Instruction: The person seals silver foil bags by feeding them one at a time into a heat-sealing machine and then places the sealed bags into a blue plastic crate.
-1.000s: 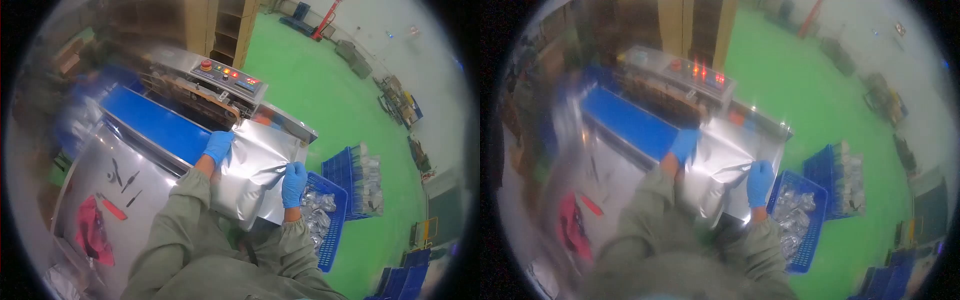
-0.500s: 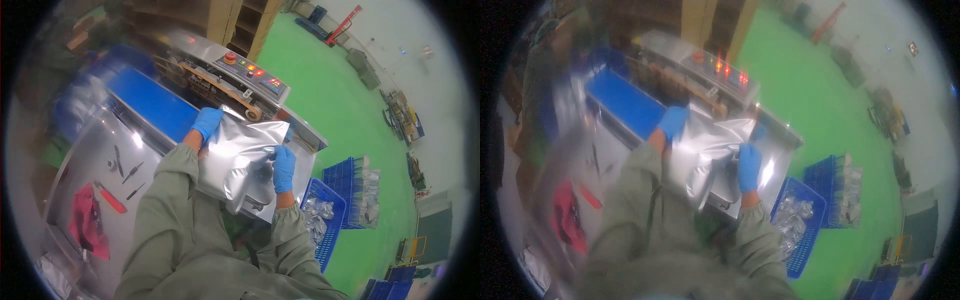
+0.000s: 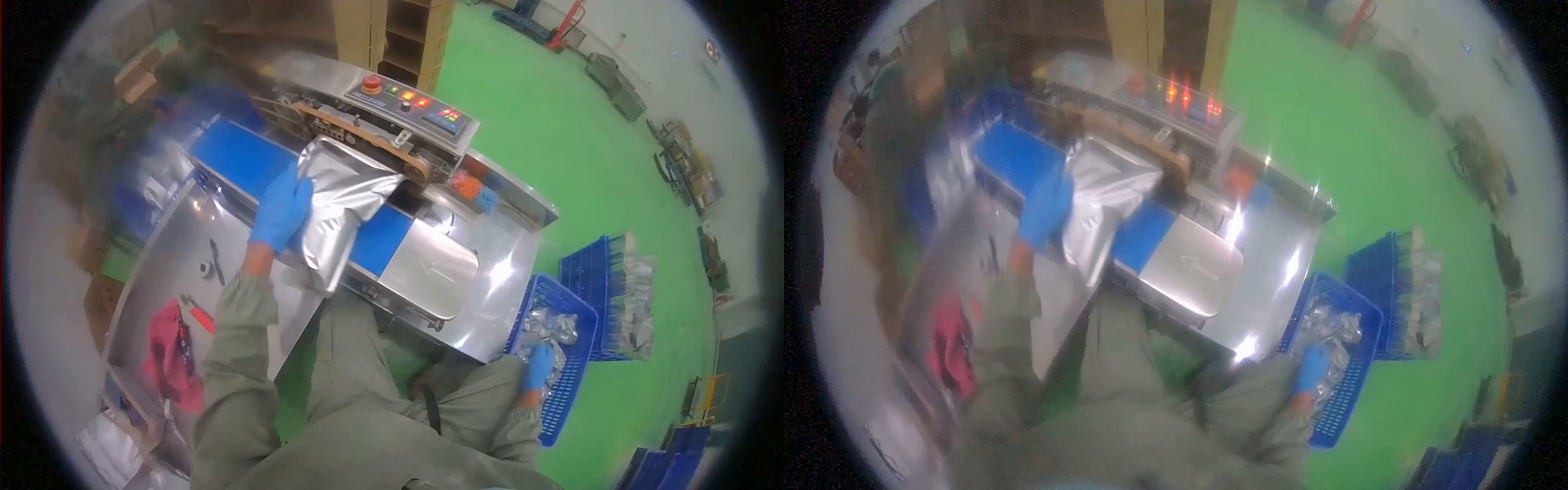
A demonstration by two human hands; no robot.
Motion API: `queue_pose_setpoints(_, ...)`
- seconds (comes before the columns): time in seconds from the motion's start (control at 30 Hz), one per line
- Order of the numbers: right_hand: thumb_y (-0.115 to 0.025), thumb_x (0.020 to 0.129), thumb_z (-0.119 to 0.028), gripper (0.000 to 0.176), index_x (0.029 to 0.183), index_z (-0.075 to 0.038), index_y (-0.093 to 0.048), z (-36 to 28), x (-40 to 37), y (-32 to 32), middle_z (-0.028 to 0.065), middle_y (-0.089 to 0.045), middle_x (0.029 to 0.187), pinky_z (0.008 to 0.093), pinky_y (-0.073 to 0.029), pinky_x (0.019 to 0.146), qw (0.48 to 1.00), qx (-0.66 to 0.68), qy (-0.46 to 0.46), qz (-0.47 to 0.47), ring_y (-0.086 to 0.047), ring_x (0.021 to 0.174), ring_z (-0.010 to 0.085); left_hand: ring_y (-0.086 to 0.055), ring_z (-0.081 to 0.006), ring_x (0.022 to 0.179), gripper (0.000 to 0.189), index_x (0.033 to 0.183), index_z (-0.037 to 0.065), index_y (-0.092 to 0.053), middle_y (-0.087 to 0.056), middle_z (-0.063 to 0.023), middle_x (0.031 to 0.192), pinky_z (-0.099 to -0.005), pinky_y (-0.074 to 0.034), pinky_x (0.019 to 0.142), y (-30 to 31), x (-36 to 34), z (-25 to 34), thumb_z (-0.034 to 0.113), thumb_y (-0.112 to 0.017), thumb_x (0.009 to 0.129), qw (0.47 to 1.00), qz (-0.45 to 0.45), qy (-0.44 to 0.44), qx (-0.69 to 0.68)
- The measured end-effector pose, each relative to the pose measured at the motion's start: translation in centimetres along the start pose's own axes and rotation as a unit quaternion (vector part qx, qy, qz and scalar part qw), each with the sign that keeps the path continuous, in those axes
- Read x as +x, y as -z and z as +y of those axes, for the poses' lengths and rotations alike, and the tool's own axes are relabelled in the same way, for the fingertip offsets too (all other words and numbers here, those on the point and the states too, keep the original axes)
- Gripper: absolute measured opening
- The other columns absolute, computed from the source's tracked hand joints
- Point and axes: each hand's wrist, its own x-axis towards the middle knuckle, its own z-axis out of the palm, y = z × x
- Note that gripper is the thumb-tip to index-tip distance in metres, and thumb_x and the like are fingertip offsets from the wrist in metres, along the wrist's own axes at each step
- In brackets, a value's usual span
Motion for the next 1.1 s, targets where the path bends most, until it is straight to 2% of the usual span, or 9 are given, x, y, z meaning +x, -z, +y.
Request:
queue_pose_setpoints(0.17, -0.042, 0.088, -0.013, 0.026, 0.093, 0.002, -0.064, 13.3, -11.7, 3.9, 0.0143, -0.067, 0.087, 0.0418, -0.045, 0.058, 0.940, -0.283, -0.071, -0.174, -0.058, 0.065, 0.0236, -0.038, -0.0418, 0.125, 0.054, 0.131, -0.007, -0.037, -0.041, -0.0289, 0.132, -0.0426, -0.031, 0.104, 0.2, -7.2, 0.5, 0.023, -0.051, 0.089, 0.984, 0.108, -0.093, 0.109)
queue_pose_setpoints(0.37, -0.046, 0.090, -0.043, 0.045, 0.115, -0.008, -0.059, 34.9, -25.1, -2.2, 0.0154, -0.066, 0.100, 0.0401, -0.051, 0.069, 0.943, -0.208, -0.098, -0.239, -0.063, 0.085, 0.0287, -0.020, -0.0353, 0.138, 0.061, 0.141, -0.006, -0.021, -0.021, -0.0261, 0.147, -0.0401, -0.019, 0.112, -3.5, -18.9, 3.2, 0.017, -0.050, 0.092, 0.989, 0.088, 0.029, 0.114)
queue_pose_setpoints(0.4, -0.046, 0.090, -0.043, 0.045, 0.115, -0.008, -0.059, 34.7, -25.4, -3.5, 0.0154, -0.066, 0.100, 0.0401, -0.051, 0.069, 0.938, -0.209, -0.149, -0.232, -0.063, 0.085, 0.0287, -0.019, -0.0366, 0.138, 0.064, 0.141, -0.006, -0.020, -0.020, -0.0260, 0.147, -0.0407, -0.018, 0.112, -4.9, -21.5, 3.3, 0.017, -0.052, 0.090, 0.994, 0.024, 0.040, 0.101)
queue_pose_setpoints(0.43, -0.050, 0.088, -0.025, 0.027, 0.105, -0.006, -0.059, 34.2, -25.6, -5.4, 0.0110, -0.064, 0.078, 0.0410, -0.050, 0.056, 0.900, -0.364, 0.173, -0.167, -0.061, 0.064, 0.0283, -0.018, -0.0379, 0.138, 0.068, 0.141, -0.006, -0.019, -0.019, -0.0259, 0.147, -0.0413, -0.017, 0.112, -6.0, -23.7, 3.3, 0.017, -0.054, 0.088, 0.994, -0.045, 0.048, 0.088)
queue_pose_setpoints(0.47, -0.051, 0.087, -0.032, 0.034, 0.101, -0.003, -0.062, 29.3, -20.0, -2.8, 0.0237, -0.063, 0.093, 0.0468, -0.049, 0.069, 0.897, -0.255, -0.152, -0.328, -0.061, 0.085, 0.0404, -0.018, -0.0390, 0.137, 0.070, 0.142, -0.005, -0.021, -0.020, -0.0256, 0.147, -0.0420, -0.017, 0.112, -7.1, -26.4, 4.1, 0.018, -0.057, 0.085, 0.985, -0.128, 0.026, 0.115)
queue_pose_setpoints(0.53, -0.049, 0.086, -0.033, 0.037, 0.098, 0.001, -0.061, 12.8, -12.7, 2.7, 0.0282, -0.060, 0.098, 0.0469, -0.047, 0.077, 0.942, -0.223, -0.163, -0.189, -0.059, 0.092, 0.0418, -0.017, -0.0401, 0.137, 0.073, 0.142, -0.003, -0.022, -0.020, -0.0252, 0.148, -0.0428, -0.017, 0.112, -8.1, -28.7, 6.3, 0.018, -0.059, 0.082, 0.963, -0.229, -0.018, 0.143)
queue_pose_setpoints(0.7, -0.052, 0.086, -0.037, 0.051, 0.122, 0.000, -0.051, 16.7, -3.9, 0.9, 0.0210, -0.061, 0.107, 0.0417, -0.046, 0.085, 0.979, -0.200, -0.022, 0.017, -0.060, 0.098, 0.0347, -0.019, -0.0393, 0.137, 0.071, 0.141, 0.004, -0.032, -0.022, -0.0243, 0.147, -0.0424, -0.018, 0.112, -6.8, -28.4, 8.2, 0.015, -0.061, 0.077, 0.946, -0.271, -0.038, 0.174)
queue_pose_setpoints(0.97, -0.052, 0.083, -0.039, 0.042, 0.101, -0.004, -0.066, 18.4, 5.8, -6.5, 0.0220, -0.064, 0.100, 0.0457, -0.047, 0.083, 0.928, -0.184, -0.305, -0.106, -0.060, 0.097, 0.0382, -0.018, -0.0358, 0.138, 0.068, 0.141, 0.003, -0.032, -0.017, -0.0230, 0.149, -0.0406, -0.018, 0.111, -7.2, -28.0, 9.5, 0.010, -0.059, 0.079, 0.940, -0.277, -0.017, 0.200)
queue_pose_setpoints(1.1, -0.052, 0.081, -0.034, 0.036, 0.089, -0.003, -0.069, 22.6, 5.8, -9.0, 0.0194, -0.067, 0.089, 0.0464, -0.050, 0.075, 0.940, -0.278, -0.146, -0.134, -0.064, 0.083, 0.0374, -0.027, -0.0342, 0.134, 0.064, 0.138, 0.003, -0.036, -0.029, -0.0208, 0.145, -0.0405, -0.023, 0.109, -6.5, -28.2, 8.4, 0.007, -0.058, 0.078, 0.959, -0.242, 0.025, 0.144)
